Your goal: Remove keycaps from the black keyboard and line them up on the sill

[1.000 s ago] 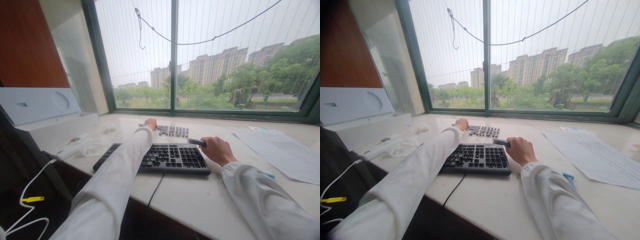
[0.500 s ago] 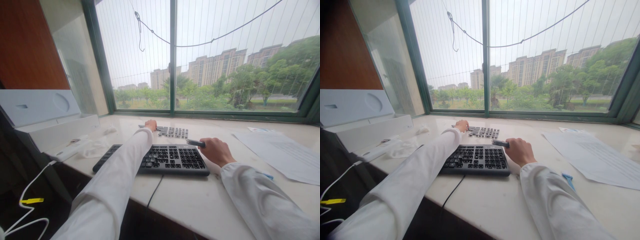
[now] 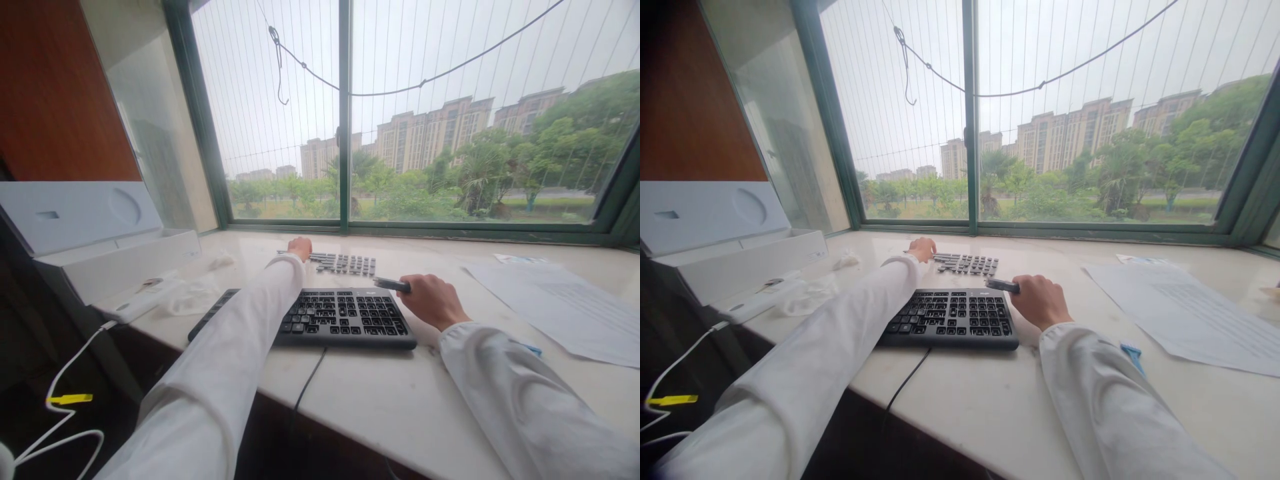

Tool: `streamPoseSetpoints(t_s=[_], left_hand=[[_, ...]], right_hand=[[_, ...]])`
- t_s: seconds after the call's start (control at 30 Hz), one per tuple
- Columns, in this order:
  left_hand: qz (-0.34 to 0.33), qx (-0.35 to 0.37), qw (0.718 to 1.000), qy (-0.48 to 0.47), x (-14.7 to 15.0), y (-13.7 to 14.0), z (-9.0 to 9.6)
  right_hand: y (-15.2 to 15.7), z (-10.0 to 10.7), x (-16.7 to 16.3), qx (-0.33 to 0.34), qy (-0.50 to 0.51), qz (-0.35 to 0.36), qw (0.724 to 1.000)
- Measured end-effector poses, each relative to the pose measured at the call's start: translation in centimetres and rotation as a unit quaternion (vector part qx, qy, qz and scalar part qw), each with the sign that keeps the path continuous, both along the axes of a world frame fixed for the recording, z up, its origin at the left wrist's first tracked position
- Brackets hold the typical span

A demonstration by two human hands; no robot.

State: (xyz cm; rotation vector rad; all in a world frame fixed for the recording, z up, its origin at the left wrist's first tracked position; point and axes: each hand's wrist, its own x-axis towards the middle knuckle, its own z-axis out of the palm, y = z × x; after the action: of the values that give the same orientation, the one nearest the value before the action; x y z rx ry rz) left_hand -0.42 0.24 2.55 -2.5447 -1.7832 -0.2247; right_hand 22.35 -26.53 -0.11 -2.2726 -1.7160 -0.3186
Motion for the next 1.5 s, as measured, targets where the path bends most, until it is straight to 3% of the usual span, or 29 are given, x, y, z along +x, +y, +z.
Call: streamPoseSetpoints(t_s=[0.3,0.6,0.77,1.0,1.1,1.27,1.5], left_hand=[[0.010,0.025,1.000,-0.003,-2.6,-2.7,3.0],[-0.031,0.079,0.996,-0.007,-7.0,-11.5,4.0],[-0.008,0.112,0.992,-0.053,-11.2,-17.8,2.2],[-0.017,0.201,0.973,-0.109,-14.0,-23.7,-3.0],[-0.035,0.220,0.965,-0.139,-13.8,-24.5,-4.1],[-0.059,0.213,0.963,-0.156,-14.0,-24.7,-4.3],[-0.104,0.193,0.960,-0.172,-14.2,-23.7,-5.3]], right_hand=[[0.0,-0.2,0.7,0.008,0.006,-0.003,1.000],[-0.7,0.2,0.2,0.041,0.023,0.029,0.999],[-0.6,0.0,0.5,0.090,0.047,0.054,0.993],[-1.1,0.4,-0.1,0.158,0.072,0.028,0.984],[-1.2,0.3,-0.5,0.157,0.060,0.035,0.985],[-1.4,0.1,-1.1,0.121,0.043,0.040,0.991],[-0.6,2.0,-4.2,0.148,0.066,-0.001,0.987]])
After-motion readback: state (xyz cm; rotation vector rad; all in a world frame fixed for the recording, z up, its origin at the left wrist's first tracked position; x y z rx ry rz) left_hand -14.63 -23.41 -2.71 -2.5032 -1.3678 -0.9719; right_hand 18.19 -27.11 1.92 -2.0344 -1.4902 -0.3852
